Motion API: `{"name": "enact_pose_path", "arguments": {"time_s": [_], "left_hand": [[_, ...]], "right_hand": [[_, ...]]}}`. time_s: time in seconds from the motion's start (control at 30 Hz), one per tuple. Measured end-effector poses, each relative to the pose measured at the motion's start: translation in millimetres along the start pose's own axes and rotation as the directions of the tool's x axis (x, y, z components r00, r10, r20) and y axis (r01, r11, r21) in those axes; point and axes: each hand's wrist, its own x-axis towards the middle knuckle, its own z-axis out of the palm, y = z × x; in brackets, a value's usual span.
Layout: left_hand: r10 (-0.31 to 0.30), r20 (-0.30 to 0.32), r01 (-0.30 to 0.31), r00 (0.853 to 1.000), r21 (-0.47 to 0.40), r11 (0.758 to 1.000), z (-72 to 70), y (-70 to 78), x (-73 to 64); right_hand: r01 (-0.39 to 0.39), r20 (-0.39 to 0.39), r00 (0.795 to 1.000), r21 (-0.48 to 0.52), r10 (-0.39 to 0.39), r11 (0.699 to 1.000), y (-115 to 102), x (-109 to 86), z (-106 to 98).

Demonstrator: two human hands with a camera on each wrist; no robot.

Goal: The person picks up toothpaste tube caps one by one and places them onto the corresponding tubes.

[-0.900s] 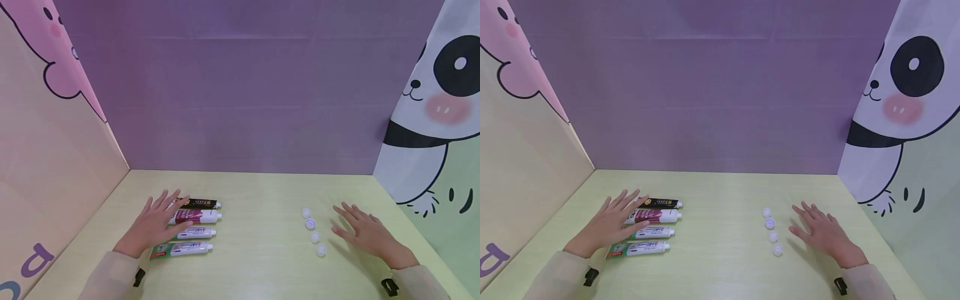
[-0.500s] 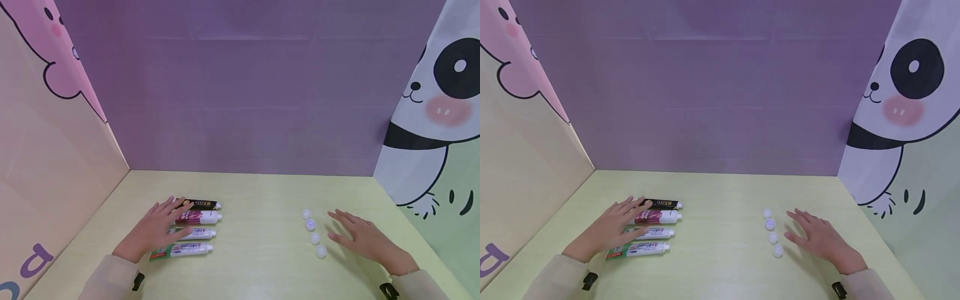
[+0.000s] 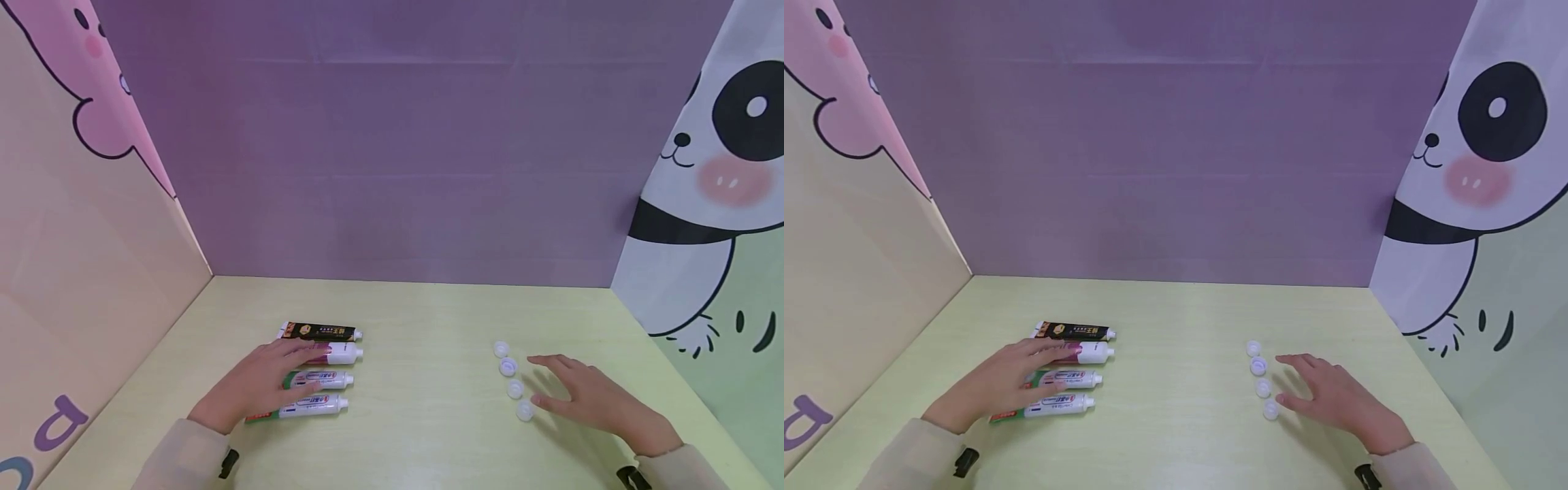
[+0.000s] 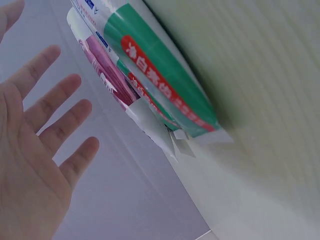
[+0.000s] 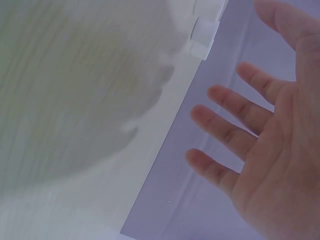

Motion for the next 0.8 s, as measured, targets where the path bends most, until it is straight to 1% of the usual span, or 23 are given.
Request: {"name": "enact_pose_path", "arguments": {"time_s": [0.1, 0.2, 0.3, 0.4, 0.5, 0.63, 0.73, 0.8], "left_hand": [[0.004, 0.009, -0.004, 1.0, 0.0, 1.0, -0.1, 2.8, 0.1], [0.013, 0.004, -0.013, 1.0, 0.008, 1.0, 0.6, 4.7, -0.2], [0.017, -0.015, -0.018, 1.0, -0.015, 1.0, 1.2, 6.3, -0.6], [0.011, -0.017, -0.012, 1.0, -0.05, 0.999, 2.0, 7.3, -1.7], [-0.006, 0.01, 0.007, 1.0, -0.076, 0.997, 3.5, 6.8, -2.9], [-0.016, 0.059, 0.021, 0.998, -0.076, 0.997, 5.7, 5.0, -3.9], [-0.014, 0.093, 0.022, 0.996, -0.082, 0.996, 6.3, 4.0, -3.5], [-0.007, 0.114, 0.019, 0.993, -0.104, 0.994, 6.2, 3.7, -2.8]], "right_hand": [[-0.007, 0.016, 1.0, 0.01, 0.007, 1.0, -3, 0.1, 0], [-0.013, 0.038, 0.999, 0.018, 0.012, 1.0, -4, -0.2, 0], [-0.014, 0.059, 0.998, 0.033, 0.012, 0.999, -6, -0.5, 1], [-0.013, 0.074, 0.997, 0.053, 0.009, 0.999, -6, -0.6, 1], [-0.009, 0.086, 0.996, 0.075, 0.003, 0.997, -8, -0.4, 1], [-0.008, 0.103, 0.995, 0.093, -0.002, 0.996, -9, 0.3, 0], [-0.006, 0.114, 0.993, 0.11, -0.007, 0.994, -11, 0.7, 0], [-0.002, 0.12, 0.993, 0.12, -0.012, 0.993, -12, 0.8, -1]]}}
